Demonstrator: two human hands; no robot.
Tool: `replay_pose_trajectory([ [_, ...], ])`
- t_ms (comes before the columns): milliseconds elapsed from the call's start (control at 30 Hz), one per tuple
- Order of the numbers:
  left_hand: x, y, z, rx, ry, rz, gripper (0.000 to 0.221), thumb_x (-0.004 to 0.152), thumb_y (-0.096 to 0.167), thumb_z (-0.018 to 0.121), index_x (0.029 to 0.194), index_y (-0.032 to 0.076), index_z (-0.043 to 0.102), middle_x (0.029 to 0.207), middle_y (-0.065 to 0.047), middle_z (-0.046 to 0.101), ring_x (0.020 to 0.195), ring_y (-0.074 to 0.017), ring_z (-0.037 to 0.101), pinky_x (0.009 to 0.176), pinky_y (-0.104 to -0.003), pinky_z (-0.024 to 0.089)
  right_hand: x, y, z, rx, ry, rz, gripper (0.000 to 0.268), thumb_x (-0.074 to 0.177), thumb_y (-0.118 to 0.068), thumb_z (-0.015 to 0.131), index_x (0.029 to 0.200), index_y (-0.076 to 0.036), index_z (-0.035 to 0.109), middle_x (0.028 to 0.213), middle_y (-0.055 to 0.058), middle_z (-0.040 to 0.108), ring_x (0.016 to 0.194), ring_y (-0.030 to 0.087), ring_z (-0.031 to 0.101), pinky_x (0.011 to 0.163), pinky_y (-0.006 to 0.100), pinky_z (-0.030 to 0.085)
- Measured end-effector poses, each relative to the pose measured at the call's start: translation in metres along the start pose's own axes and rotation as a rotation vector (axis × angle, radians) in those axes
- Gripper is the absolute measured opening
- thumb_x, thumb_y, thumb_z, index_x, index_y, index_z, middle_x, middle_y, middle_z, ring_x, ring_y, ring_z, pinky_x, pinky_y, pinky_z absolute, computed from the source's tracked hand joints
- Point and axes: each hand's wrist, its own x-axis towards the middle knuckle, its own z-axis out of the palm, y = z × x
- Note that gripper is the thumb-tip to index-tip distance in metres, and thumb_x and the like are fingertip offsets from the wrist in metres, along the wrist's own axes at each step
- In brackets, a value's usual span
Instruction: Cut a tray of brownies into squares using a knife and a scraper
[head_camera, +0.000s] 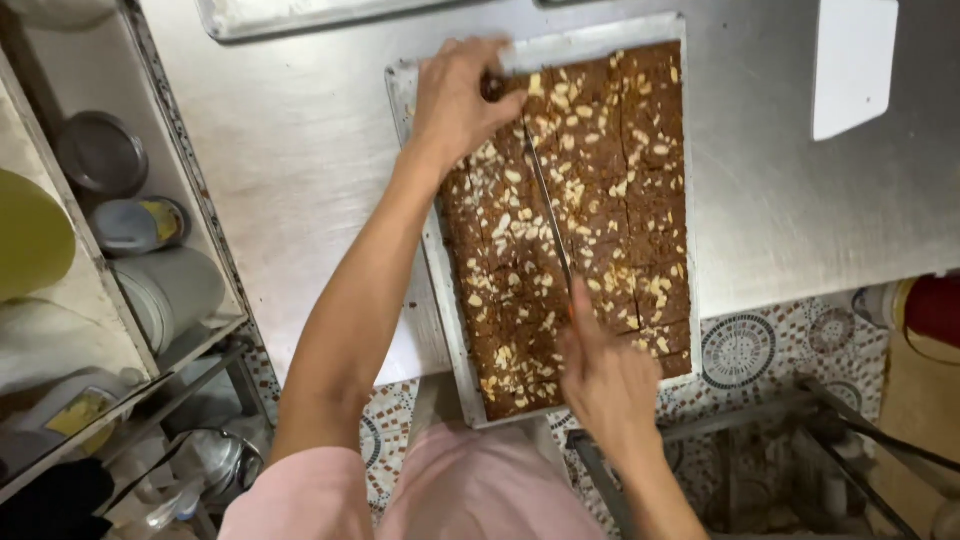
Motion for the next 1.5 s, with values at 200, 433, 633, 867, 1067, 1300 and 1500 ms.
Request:
replay_pose_trajectory([
  [200,-0.13,0.063,-0.022,0.131,0.108,0.252,0.054,0.092,0.01,0.077,0.139,0.0,0.053,0.154,-0.02,0.042,0.148,-0.0451,0.034,0.125,-0.063,0.004,-0.033,-0.004,-0.017,-0.089,-0.088,0.077,0.055,0.103,-0.023,0.041,0.156,-0.011,0.035,0.043,-0.009,0.037,0.033,0.006,0.025,0.03,0.025,0.02],
  [433,-0.142,0.044,0.02,0.439,-0.125,0.187,0.061,0.108,0.04,0.049,0.156,0.007,0.032,0.165,-0.008,0.018,0.154,-0.0315,0.011,0.119,-0.067,-0.003,-0.033,-0.002,-0.006,-0.012,0.054,-0.018,0.052,0.109,-0.032,0.047,0.156,-0.011,0.037,0.047,-0.011,0.033,0.036,0.006,0.022,0.035,0.025,0.017],
  [633,-0.141,0.037,0.03,0.436,-0.065,0.214,0.058,0.106,0.034,0.058,0.155,0.008,0.041,0.164,-0.006,0.022,0.154,-0.0296,0.011,0.118,-0.07,-0.003,-0.035,-0.001,0.004,-0.014,-0.03,0.061,0.054,0.103,-0.014,0.043,0.157,-0.008,0.036,0.045,-0.003,0.041,0.033,0.009,0.03,0.029,0.026,0.028],
  [867,-0.148,0.041,0.032,0.395,-0.034,0.225,0.057,0.106,0.029,0.063,0.153,0.005,0.042,0.163,-0.009,0.027,0.153,-0.0331,0.019,0.118,-0.07,-0.003,-0.06,0.006,0.014,-0.015,-0.031,0.04,0.06,0.104,-0.015,0.046,0.16,-0.01,0.025,0.047,-0.008,0.038,0.035,0.007,0.027,0.033,0.024,0.021],
  [1067,-0.148,0.042,0.031,0.405,-0.059,0.211,0.056,0.107,0.032,0.057,0.153,0.005,0.042,0.164,-0.008,0.024,0.153,-0.0303,0.015,0.118,-0.069,-0.005,-0.084,0.008,0.012,-0.019,-0.046,0.082,0.057,0.103,-0.017,0.044,0.159,-0.012,0.03,0.044,-0.008,0.037,0.033,0.007,0.026,0.03,0.025,0.022],
  [1300,-0.212,0.086,0.01,0.446,-0.107,0.064,0.086,0.097,0.041,0.069,0.159,0.003,0.022,0.165,-0.016,0.001,0.153,-0.0367,0.0,0.125,-0.064,-0.001,-0.075,0.008,0.019,-0.068,-0.098,0.086,0.058,0.105,-0.017,0.042,0.161,-0.009,0.026,0.042,-0.005,0.04,0.03,0.01,0.031,0.029,0.027,0.025],
  [1500,-0.321,0.114,0.082,0.442,-0.401,0.026,0.081,0.085,0.0,0.065,0.154,-0.002,0.024,0.167,-0.022,0.002,0.154,-0.0368,-0.003,0.118,-0.064,-0.013,-0.071,-0.007,0.01,-0.033,-0.167,0.225,0.054,0.101,-0.017,0.046,0.155,-0.012,0.047,0.051,0.009,0.062,0.04,0.019,0.054,0.044,0.031,0.038],
])
